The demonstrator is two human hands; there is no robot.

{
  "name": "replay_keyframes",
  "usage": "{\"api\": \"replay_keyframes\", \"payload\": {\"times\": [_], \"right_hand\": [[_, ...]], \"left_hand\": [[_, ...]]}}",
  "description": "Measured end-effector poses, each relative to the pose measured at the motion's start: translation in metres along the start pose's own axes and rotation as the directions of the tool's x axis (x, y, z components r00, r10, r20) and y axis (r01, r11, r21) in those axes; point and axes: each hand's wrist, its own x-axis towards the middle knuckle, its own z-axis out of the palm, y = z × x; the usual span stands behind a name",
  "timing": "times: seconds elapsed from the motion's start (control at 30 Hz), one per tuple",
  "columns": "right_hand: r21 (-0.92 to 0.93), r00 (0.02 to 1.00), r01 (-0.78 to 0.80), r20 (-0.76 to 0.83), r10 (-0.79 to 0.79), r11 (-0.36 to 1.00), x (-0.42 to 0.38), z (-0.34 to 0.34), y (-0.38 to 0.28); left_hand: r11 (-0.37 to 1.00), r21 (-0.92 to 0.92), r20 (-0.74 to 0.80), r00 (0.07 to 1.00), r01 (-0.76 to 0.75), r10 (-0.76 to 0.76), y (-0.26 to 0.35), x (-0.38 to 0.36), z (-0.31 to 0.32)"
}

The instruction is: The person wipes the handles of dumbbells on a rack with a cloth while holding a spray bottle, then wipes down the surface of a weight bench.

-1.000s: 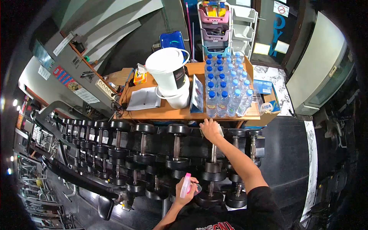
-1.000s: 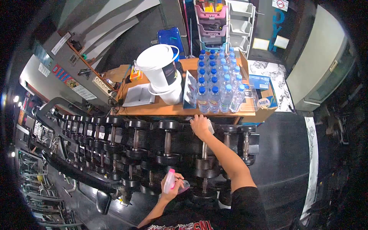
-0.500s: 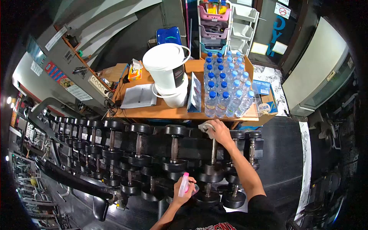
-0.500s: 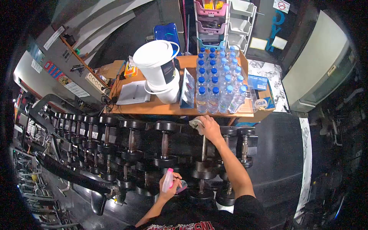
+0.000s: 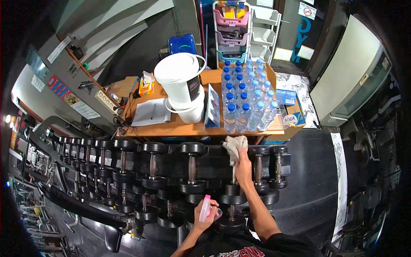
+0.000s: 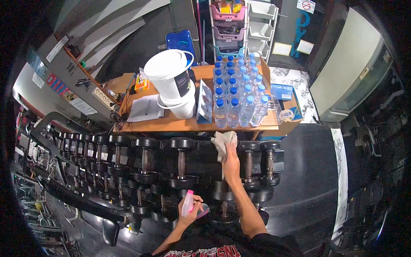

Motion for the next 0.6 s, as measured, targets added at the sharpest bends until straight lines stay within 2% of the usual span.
{"api": "replay_keyframes", "payload": {"times": [0.03, 0.07, 0.13, 0.17, 0.2, 0.27, 0.3, 0.33, 0.4, 0.43, 0.47, 0.5, 0.53, 0.6], "right_hand": [[-0.126, 0.993, 0.101, -0.053, -0.109, 0.987, -0.008, -0.001, -0.001], [-0.127, 0.992, 0.102, -0.056, -0.109, 0.987, -0.015, -0.005, 0.000], [0.011, 0.984, -0.100, 0.149, 0.097, 0.995, -0.021, -0.026, -0.024], [-0.065, 0.925, -0.258, 0.271, 0.266, 0.964, -0.020, -0.029, -0.024], [-0.065, 0.925, -0.258, 0.270, 0.265, 0.964, -0.018, -0.034, -0.029], [0.095, 0.963, -0.224, 0.173, 0.205, 0.970, -0.010, -0.042, -0.040], [0.180, 0.998, -0.048, 0.044, 0.041, 0.983, 0.000, -0.046, -0.050], [0.162, 0.998, 0.044, -0.042, -0.037, 0.986, 0.008, -0.045, -0.050], [-0.057, 0.975, 0.191, -0.104, -0.196, 0.980, 0.026, -0.041, -0.059], [-0.056, 0.976, 0.189, -0.104, -0.194, 0.980, 0.034, -0.030, -0.044], [-0.277, 0.937, 0.349, 0.108, -0.332, 0.895, 0.044, -0.008, -0.016], [-0.436, 0.850, 0.521, 0.338, -0.403, 0.733, 0.050, 0.008, -0.001], [-0.506, 0.748, 0.646, 0.572, -0.338, 0.572, 0.051, 0.016, 0.000], [-0.586, 0.623, 0.782, 0.732, -0.277, 0.213, 0.048, 0.042, -0.004]], "left_hand": [[1.000, 0.020, 0.009, 1.000, 0.005, -0.005, 0.001, 0.000, 0.001], [0.999, 0.039, 0.016, 1.000, 0.010, -0.011, 0.002, 0.001, 0.002], [0.999, 0.038, 0.025, 1.000, 0.000, -0.001, 0.008, 0.004, 0.005], [0.999, 0.036, 0.032, 0.999, -0.009, 0.008, 0.009, 0.005, 0.006], [0.999, 0.036, 0.032, 0.999, -0.010, 0.009, 0.008, 0.005, 0.007], [1.000, -0.008, 0.017, 1.000, -0.025, 0.025, 0.006, 0.006, 0.006], [1.000, -0.005, 0.012, 1.000, -0.025, 0.026, 0.006, 0.006, 0.005], [1.000, 0.009, 0.002, 1.000, -0.026, 0.026, 0.006, 0.006, 0.005], [0.999, 0.025, -0.008, 1.000, -0.022, 0.023, 0.005, 0.004, 0.005], [0.999, 0.036, -0.003, 1.000, -0.020, 0.020, 0.005, 0.004, 0.004], [0.999, 0.048, -0.001, 1.000, -0.020, 0.021, 0.005, 0.004, 0.003], [0.998, 0.054, -0.006, 1.000, -0.022, 0.022, 0.006, 0.004, 0.003], [0.998, 0.054, -0.008, 1.000, -0.027, 0.028, 0.008, 0.003, 0.003], [0.998, 0.060, -0.017, 0.999, -0.036, 0.037, 0.009, 0.004, 0.004]]}}
